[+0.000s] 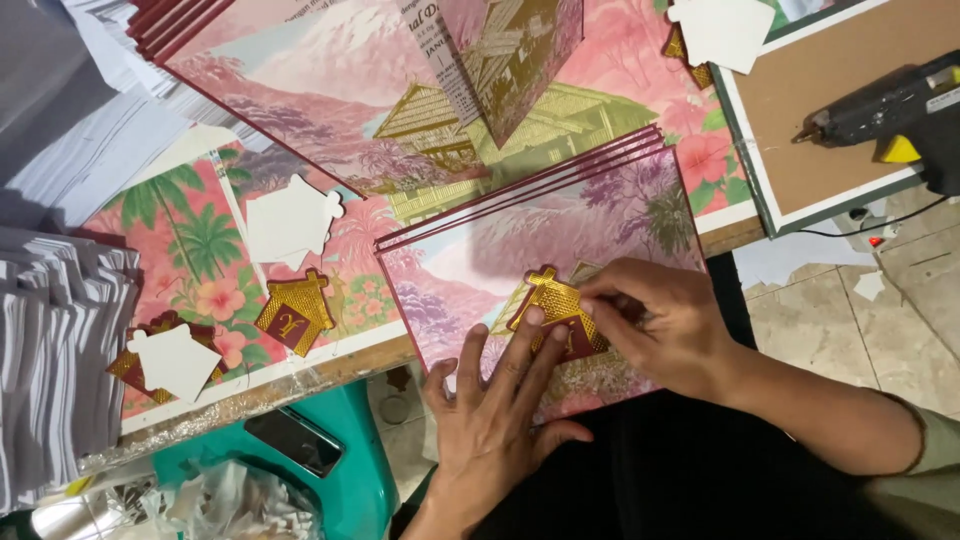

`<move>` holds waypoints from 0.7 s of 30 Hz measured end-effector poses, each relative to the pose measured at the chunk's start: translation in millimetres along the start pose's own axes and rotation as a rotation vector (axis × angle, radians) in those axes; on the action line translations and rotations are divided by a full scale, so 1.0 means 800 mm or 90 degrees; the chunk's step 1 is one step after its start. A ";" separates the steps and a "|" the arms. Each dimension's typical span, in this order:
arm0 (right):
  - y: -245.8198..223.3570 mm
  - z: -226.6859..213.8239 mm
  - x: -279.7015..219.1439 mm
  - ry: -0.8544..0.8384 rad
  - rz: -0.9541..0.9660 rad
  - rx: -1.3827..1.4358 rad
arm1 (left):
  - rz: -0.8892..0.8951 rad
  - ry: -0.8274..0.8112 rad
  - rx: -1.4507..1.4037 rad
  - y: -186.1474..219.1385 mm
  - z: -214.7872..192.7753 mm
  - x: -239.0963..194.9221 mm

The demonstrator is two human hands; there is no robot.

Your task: The person uses a hot glue gun to apply adhesive to the center of pink cards featuring a house illustration. They then pick up gold, house-shaped embellishments and press them onto the glued areas. The person repeats this process for multiple cards, stacking the finished items on the table.

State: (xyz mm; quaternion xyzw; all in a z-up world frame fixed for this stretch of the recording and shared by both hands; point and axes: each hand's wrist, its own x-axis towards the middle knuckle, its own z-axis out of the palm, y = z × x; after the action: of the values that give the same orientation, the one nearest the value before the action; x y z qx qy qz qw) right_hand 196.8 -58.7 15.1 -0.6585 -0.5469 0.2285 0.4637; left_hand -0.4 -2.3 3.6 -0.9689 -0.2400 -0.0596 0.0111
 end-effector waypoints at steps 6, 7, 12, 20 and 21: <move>-0.002 0.000 -0.001 -0.005 0.032 -0.009 | 0.001 0.018 -0.004 0.000 0.003 -0.002; -0.003 0.000 -0.002 -0.013 0.043 -0.018 | 0.002 0.018 -0.025 0.000 0.002 -0.003; 0.005 -0.010 0.017 -0.082 -0.053 -0.112 | 0.015 0.045 -0.017 -0.001 0.001 -0.003; 0.089 -0.042 0.216 0.267 -0.156 -0.148 | 0.034 0.083 -0.058 -0.005 -0.002 -0.002; 0.090 -0.035 0.224 0.247 -0.064 -0.142 | 0.029 0.084 -0.070 -0.004 0.001 -0.005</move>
State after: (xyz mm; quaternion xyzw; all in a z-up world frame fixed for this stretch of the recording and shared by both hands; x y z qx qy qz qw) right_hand 309.3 100.5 2.8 -0.7091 -0.5016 0.0129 0.4954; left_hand -5.1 -1.6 2.1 -0.9672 -0.2130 -0.1358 -0.0250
